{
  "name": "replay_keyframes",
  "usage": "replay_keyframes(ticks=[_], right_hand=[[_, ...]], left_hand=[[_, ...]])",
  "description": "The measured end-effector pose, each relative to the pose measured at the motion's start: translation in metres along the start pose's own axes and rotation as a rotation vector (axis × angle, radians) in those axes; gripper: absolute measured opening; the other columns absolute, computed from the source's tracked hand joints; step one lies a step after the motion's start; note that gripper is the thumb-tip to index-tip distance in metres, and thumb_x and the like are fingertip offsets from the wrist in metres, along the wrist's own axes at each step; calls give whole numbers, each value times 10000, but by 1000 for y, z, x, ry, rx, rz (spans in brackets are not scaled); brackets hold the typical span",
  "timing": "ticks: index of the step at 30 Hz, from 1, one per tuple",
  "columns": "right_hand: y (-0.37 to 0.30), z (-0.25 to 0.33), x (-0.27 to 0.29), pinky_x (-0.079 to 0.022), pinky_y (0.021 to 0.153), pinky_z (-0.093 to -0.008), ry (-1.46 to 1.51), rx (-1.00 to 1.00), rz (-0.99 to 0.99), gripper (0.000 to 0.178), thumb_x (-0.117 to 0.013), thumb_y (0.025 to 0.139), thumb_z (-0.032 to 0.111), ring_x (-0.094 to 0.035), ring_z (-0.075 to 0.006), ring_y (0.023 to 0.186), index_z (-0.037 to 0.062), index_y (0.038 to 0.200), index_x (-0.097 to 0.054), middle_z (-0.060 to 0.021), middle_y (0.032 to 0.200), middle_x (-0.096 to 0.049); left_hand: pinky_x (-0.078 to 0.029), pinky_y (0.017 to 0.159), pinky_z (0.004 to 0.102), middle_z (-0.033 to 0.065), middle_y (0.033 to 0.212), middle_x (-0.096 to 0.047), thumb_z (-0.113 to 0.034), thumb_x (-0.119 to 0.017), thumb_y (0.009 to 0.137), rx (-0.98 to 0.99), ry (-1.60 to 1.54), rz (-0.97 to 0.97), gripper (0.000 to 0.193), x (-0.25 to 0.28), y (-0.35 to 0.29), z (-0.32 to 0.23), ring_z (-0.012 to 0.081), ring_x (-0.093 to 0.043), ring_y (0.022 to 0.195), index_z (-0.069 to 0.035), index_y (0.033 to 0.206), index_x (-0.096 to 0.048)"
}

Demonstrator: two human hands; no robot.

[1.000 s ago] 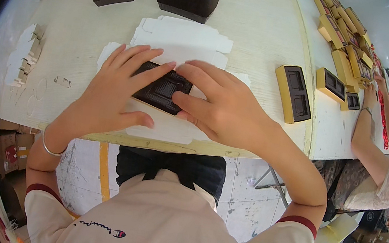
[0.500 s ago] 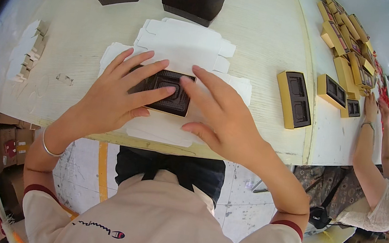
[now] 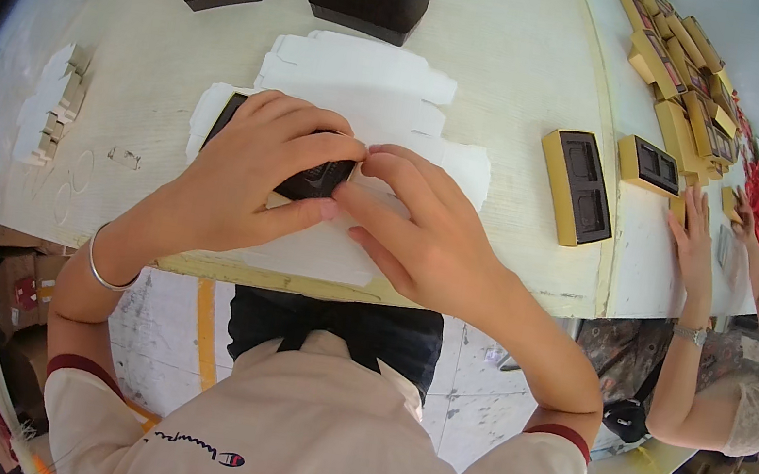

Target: The person folds flat white cardboard pieces into rectangular boxes and inserts dark rectangular inserts into them. The person repeats this process multiple times, stacking the completed boxes on the table.

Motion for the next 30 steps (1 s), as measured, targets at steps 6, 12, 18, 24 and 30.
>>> replay_keyframes(ticks=[6,12,18,24,30], right_hand=[[5,-8,0,-519,764,-371,137,-16,-20,303,-735,729,20,-579,-317,974,46,1013,-630,-153,1077,-508],[2,-11,-1,-547,809,-383,220,13,-59,289,-716,753,9,-580,-304,957,24,1029,-631,-159,1075,-499],[-4,-18,-4,-545,779,-364,266,19,-117,276,-700,764,-4,-591,-276,902,26,1030,-631,-138,1045,-504],[-5,-19,-7,-493,653,-346,249,10,-135,294,-694,774,5,-585,-257,802,39,1056,-621,-114,1008,-515],[-4,-20,-5,-481,633,-354,287,19,-154,285,-668,787,-9,-573,-259,777,57,1061,-628,-102,951,-526]], left_hand=[[-341,994,444,120,1174,-561,-171,-612,801,-64,-79,-78,432,-1,0,-6,319,-487,1093,-34,1197,-507],[-317,1048,470,139,1196,-557,-143,-578,812,25,-258,-39,392,-11,-4,7,338,-489,1126,-30,1179,-501],[-353,977,470,114,1103,-567,-120,-636,750,90,3,-1,264,11,6,-18,304,-522,1021,-59,988,-539],[-382,650,373,82,799,-502,-59,-655,714,-24,362,-70,119,5,1,-21,266,-468,725,-45,763,-547],[-404,632,341,98,768,-514,-35,-590,801,237,47,166,55,-1,1,2,257,-488,722,-9,814,-544]])
Point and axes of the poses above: each hand's wrist, its own y-axis towards the middle knuckle, its own x-axis out of the back of the hand, z = x × y, the point moved 7 cm from there along y, towards the middle knuckle
